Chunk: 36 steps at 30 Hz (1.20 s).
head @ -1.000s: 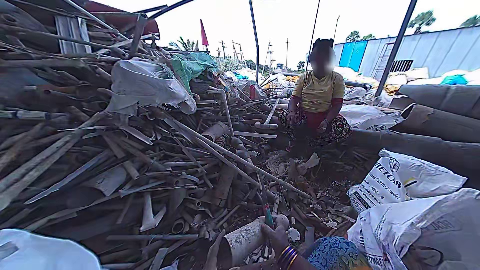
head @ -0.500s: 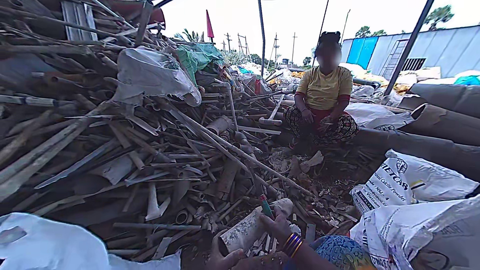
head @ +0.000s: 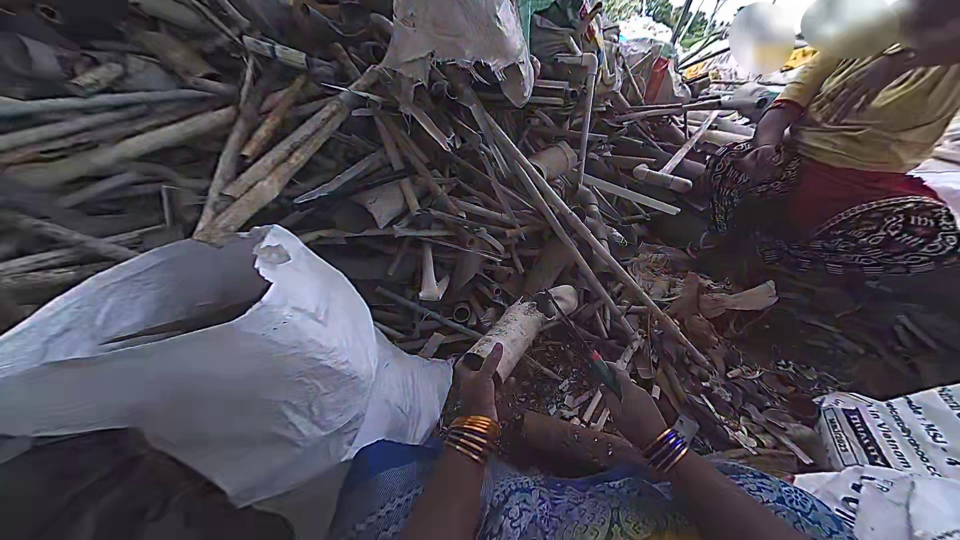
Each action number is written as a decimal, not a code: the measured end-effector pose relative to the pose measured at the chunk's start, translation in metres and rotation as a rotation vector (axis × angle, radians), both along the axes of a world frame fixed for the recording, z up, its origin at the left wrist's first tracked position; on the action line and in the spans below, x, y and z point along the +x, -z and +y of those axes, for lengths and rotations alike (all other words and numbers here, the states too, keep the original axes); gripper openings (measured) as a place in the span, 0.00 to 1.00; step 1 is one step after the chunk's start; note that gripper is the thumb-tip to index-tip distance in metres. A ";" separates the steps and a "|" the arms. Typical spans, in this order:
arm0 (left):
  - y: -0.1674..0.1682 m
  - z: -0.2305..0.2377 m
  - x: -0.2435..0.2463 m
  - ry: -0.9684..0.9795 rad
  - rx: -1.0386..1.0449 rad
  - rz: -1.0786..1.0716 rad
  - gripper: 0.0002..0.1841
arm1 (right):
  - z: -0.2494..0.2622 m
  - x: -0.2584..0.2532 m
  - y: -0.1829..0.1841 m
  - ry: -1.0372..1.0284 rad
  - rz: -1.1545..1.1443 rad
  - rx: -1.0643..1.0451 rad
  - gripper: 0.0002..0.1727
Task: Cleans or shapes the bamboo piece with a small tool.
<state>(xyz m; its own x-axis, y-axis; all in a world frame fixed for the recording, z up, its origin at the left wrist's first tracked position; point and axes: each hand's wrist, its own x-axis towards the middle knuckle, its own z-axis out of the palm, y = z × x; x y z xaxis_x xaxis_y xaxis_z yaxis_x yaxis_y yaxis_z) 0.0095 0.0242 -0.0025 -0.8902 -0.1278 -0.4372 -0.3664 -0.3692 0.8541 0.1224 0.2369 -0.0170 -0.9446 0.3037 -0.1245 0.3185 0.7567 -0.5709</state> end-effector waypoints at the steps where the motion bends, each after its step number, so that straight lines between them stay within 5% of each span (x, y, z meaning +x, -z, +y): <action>1: -0.001 -0.003 -0.006 -0.026 0.004 0.008 0.40 | -0.005 0.002 0.008 -0.031 0.106 0.043 0.30; 6: 0.001 -0.007 -0.023 -0.038 0.008 0.084 0.42 | -0.016 -0.001 0.036 -0.245 0.540 0.325 0.25; 10: 0.012 -0.001 -0.026 -0.028 0.013 0.148 0.42 | -0.002 -0.015 0.039 -0.112 0.383 0.264 0.26; 23: 0.024 -0.003 -0.042 -0.115 -0.052 0.200 0.48 | -0.010 -0.020 0.043 -0.228 0.789 0.425 0.25; 27: 0.019 -0.001 -0.035 -0.087 -0.006 0.212 0.46 | 0.006 -0.024 0.035 -0.064 0.287 0.303 0.25; 31: 0.007 -0.005 -0.031 -0.136 0.112 0.214 0.43 | 0.002 -0.023 0.038 -0.028 0.582 0.426 0.26; 34: 0.007 -0.010 -0.032 -0.102 0.130 0.325 0.45 | -0.001 -0.016 0.038 -0.002 0.674 0.322 0.27; 36: 0.008 -0.011 -0.032 -0.096 0.152 0.354 0.46 | -0.003 -0.010 0.019 0.033 0.510 -0.055 0.26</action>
